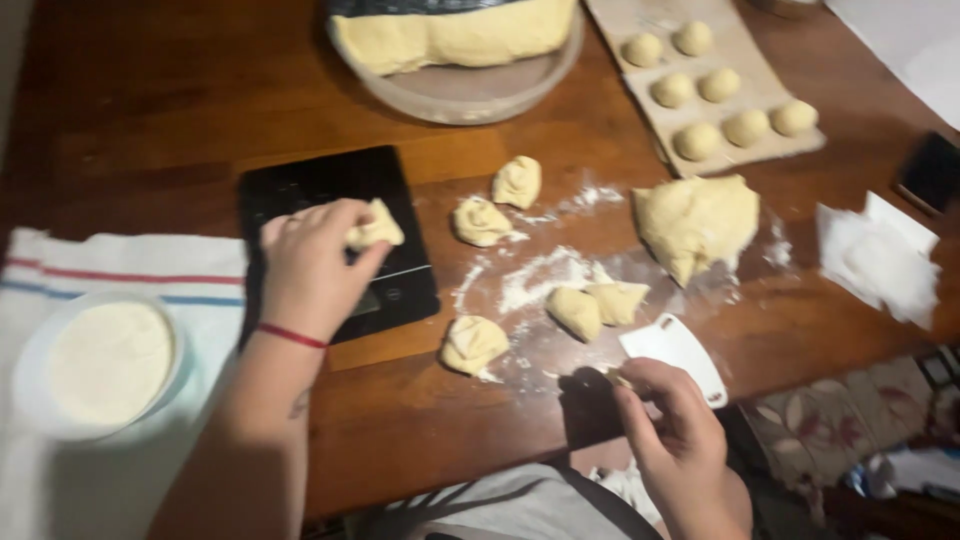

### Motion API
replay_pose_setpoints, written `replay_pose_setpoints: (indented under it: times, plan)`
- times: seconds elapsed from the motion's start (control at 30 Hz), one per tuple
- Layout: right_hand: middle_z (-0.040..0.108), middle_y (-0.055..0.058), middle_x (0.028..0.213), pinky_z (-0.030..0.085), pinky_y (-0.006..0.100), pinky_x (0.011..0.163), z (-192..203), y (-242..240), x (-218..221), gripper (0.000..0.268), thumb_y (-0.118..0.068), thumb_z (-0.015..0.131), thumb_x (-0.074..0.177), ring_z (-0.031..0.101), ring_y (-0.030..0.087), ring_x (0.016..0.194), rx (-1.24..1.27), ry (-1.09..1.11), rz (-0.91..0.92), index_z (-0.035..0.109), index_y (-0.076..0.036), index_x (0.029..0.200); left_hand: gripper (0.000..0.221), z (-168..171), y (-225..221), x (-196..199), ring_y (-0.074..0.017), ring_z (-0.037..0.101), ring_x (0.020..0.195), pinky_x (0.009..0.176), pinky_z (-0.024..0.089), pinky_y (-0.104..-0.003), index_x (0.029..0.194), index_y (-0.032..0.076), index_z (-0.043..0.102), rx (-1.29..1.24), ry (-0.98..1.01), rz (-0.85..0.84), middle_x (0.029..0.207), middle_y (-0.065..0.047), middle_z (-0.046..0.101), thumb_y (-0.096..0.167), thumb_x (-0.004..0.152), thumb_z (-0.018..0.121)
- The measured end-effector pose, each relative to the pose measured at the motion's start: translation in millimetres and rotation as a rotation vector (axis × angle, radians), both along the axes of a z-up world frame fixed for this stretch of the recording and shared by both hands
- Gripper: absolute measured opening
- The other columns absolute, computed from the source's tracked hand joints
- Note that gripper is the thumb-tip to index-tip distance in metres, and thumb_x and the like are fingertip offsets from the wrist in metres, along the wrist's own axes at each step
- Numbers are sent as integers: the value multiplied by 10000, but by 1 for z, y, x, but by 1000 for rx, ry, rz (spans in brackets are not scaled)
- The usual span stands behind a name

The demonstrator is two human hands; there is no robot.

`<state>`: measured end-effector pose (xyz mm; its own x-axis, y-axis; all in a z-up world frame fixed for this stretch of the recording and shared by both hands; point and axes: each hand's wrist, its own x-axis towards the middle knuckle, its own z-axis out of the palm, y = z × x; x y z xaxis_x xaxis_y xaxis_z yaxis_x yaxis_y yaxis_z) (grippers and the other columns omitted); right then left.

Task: Portioning dough using a scale and shaping it into small balls for baking

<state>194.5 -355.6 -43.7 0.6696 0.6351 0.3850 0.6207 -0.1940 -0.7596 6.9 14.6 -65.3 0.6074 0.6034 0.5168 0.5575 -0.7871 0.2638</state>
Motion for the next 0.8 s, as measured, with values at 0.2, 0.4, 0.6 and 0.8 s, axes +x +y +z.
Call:
replay_pose_setpoints:
  times: [0.2,0.4,0.6,0.8]
  plan:
    - [784,79,1110,578,248,846,3,-10,10,123,-69,737,1002,713,142,941,60,-20,-21,753,-58,1124,94,27,-26,5,-226,739,1062,966,432,-447,1043,186,769,-127,-172,-63,1138,29,811,192,964,820]
    - [782,108,1139,617,254,909,-3,-22,21,186,-60,737,1008,748,165,997,103,47,-42,733,-28,1191,276,76,-118,37,-294,742,875,779,545,-462,1115,180,758,-531,26,-277,1014,-45,836,302,881,839]
    - [789,120,1168,655,250,980,-14,-29,23,288,-52,752,998,795,173,1060,164,150,-48,673,-38,1274,174,30,-178,37,-227,748,1000,1100,381,-486,1147,177,760,-430,114,-689,1124,16,827,253,990,757]
    - [711,160,1256,602,288,979,-38,-37,32,508,-31,767,956,748,205,1196,225,245,-52,512,-45,1395,298,34,-178,34,-228,662,1143,1094,322,-526,956,201,834,-415,131,-718,1131,22,791,487,977,751]
